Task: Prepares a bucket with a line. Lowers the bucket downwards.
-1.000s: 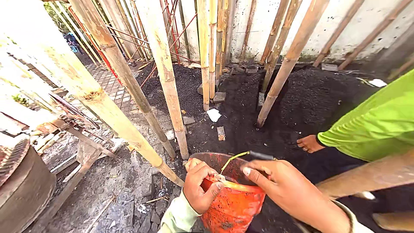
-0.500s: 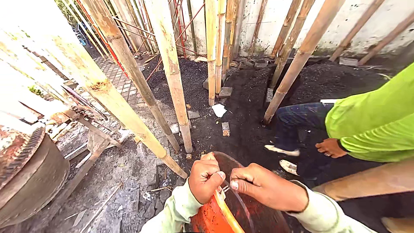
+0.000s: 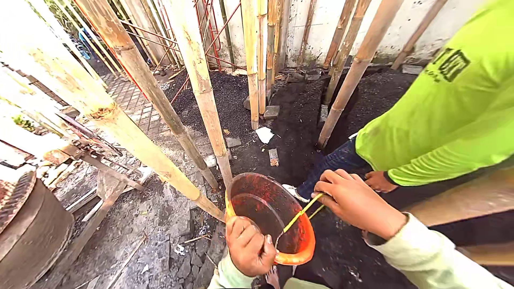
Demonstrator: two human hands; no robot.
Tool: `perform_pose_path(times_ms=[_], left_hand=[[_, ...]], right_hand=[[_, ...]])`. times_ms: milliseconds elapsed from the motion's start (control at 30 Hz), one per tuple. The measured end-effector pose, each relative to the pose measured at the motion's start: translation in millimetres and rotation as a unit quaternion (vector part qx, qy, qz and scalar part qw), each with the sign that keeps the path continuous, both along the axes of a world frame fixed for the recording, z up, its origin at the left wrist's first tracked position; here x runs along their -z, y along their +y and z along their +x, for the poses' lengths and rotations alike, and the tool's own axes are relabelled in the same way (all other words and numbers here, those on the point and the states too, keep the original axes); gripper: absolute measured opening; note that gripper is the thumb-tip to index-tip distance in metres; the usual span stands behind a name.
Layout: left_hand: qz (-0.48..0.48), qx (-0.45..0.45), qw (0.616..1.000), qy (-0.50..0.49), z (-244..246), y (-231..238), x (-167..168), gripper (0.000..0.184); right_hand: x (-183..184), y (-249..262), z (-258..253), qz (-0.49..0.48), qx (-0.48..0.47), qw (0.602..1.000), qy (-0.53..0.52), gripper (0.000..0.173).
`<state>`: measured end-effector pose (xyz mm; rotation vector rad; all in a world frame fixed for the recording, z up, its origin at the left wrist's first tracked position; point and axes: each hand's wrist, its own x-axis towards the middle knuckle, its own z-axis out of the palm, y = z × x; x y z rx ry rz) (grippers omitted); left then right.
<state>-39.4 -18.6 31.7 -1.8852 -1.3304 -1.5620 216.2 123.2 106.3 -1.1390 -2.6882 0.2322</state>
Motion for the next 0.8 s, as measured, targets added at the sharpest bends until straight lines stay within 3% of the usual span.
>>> perform_pose_path(times_ms=[133,200,267,367,467,633,800], left_hand=[[0.015,0.009,1.000,-0.011,16,-4,3,0.033],[0.020,0.010,1.000,-0.013,20,-2,5,0.034],[0.020,0.009,1.000,-0.013,23,-4,6,0.033],[0.018,-0.003,1.000,-0.017,26,-12,5,0.033],[0.003,-0.029,0.999,-0.029,29,-29,7,0.031],[-0.064,-0.042,0.995,-0.070,35,-59,39,0.032],[-0.193,-0.052,0.951,-0.237,36,-88,68,0.028]], right_hand=[[23,-2,-8,-0.169,0.155,0.971,-0.066,0.051],[28,-6,-13,-0.269,0.198,0.942,-0.028,0.058],[33,-13,-18,-0.293,0.222,0.927,0.075,0.056],[33,-26,-24,-0.224,0.238,0.915,0.235,0.049],[28,-37,-22,-0.136,0.219,0.911,0.322,0.055],[13,-55,-20,-0.066,0.163,0.918,0.356,0.059],[11,-71,-34,-0.025,0.103,0.923,0.371,0.061]])
